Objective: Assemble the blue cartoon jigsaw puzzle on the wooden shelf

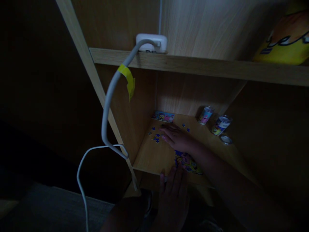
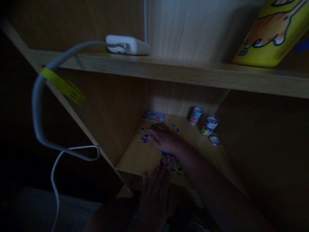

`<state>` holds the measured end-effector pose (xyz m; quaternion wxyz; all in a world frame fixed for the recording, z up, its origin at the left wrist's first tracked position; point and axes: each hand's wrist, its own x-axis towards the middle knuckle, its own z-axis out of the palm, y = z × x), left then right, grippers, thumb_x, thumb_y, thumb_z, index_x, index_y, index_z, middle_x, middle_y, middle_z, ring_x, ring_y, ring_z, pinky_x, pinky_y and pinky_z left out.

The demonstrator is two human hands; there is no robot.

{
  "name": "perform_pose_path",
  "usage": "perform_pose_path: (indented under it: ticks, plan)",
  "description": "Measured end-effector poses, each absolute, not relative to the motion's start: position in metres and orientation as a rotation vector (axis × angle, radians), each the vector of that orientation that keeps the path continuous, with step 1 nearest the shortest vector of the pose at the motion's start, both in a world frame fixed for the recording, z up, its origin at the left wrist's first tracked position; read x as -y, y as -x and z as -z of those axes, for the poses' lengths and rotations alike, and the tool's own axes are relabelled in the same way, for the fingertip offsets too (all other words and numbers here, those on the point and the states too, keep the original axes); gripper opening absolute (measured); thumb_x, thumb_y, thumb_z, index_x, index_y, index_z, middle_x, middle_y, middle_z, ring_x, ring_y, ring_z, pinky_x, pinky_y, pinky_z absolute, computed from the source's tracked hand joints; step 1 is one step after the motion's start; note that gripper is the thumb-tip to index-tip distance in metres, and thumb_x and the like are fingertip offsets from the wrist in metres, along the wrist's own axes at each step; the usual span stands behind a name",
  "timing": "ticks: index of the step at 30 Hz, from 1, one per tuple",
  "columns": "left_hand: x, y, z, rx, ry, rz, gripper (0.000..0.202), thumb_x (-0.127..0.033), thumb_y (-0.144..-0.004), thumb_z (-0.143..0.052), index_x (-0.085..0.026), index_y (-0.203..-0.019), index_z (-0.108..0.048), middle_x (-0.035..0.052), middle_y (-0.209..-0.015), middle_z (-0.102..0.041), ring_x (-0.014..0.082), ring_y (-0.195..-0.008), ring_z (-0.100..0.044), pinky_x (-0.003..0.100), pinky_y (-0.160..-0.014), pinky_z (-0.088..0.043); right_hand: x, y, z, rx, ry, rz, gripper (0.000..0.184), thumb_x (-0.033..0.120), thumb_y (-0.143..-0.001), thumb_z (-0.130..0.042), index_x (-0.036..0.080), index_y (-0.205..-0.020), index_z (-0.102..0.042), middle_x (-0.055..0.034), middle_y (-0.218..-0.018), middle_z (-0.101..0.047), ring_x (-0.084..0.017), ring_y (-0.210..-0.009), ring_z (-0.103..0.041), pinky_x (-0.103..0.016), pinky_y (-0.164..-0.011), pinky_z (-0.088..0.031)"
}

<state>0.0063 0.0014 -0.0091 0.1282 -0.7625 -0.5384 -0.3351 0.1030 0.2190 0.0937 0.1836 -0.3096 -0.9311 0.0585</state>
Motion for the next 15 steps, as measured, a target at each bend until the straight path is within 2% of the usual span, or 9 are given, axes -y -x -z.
perform_pose_path:
  ticks: [5, 9, 15]
  plan:
    - [-0.001, -0.007, 0.009, 1.558, 2.212, 0.995, 0.051, -0.037, -0.105, -0.06, -0.019, -0.152, -0.06, 0.0042, -0.162, -0.055, 0.0219, -0.161, -0.028, 0.051, -0.137, 0.003, -0.229, -0.108, -0.093, 2.521, 0.864, -0.137, 0.038, 0.03, -0.111, -0.04, 0.018, -0.135, -0.066, -0.0161, -0.132, -0.072, -0.028, -0.13, -0.062, -0.051, -0.116, -0.048]
    - [-0.001, -0.007, 0.006, 1.546, 2.207, 0.996, 0.047, -0.036, -0.106, -0.057, -0.021, -0.151, -0.061, 0.0025, -0.164, -0.053, 0.0209, -0.16, -0.03, 0.051, -0.138, 0.002, -0.238, -0.114, -0.088, 2.491, 0.872, -0.149, 0.029, 0.016, -0.104, -0.049, 0.021, -0.12, -0.073, -0.0117, -0.114, -0.076, -0.027, -0.114, -0.067, -0.049, -0.109, -0.052]
    - [-0.002, -0.006, 0.006, 1.561, 2.217, 0.95, 0.048, -0.036, -0.104, -0.059, -0.022, -0.149, -0.064, 0.0038, -0.164, -0.053, 0.0233, -0.158, -0.035, 0.052, -0.137, 0.003, -0.241, -0.123, -0.09, 2.503, 0.935, -0.106, 0.013, 0.021, -0.097, -0.066, 0.022, -0.102, -0.078, -0.0113, -0.11, -0.074, -0.028, -0.108, -0.066, -0.047, -0.1, -0.054]
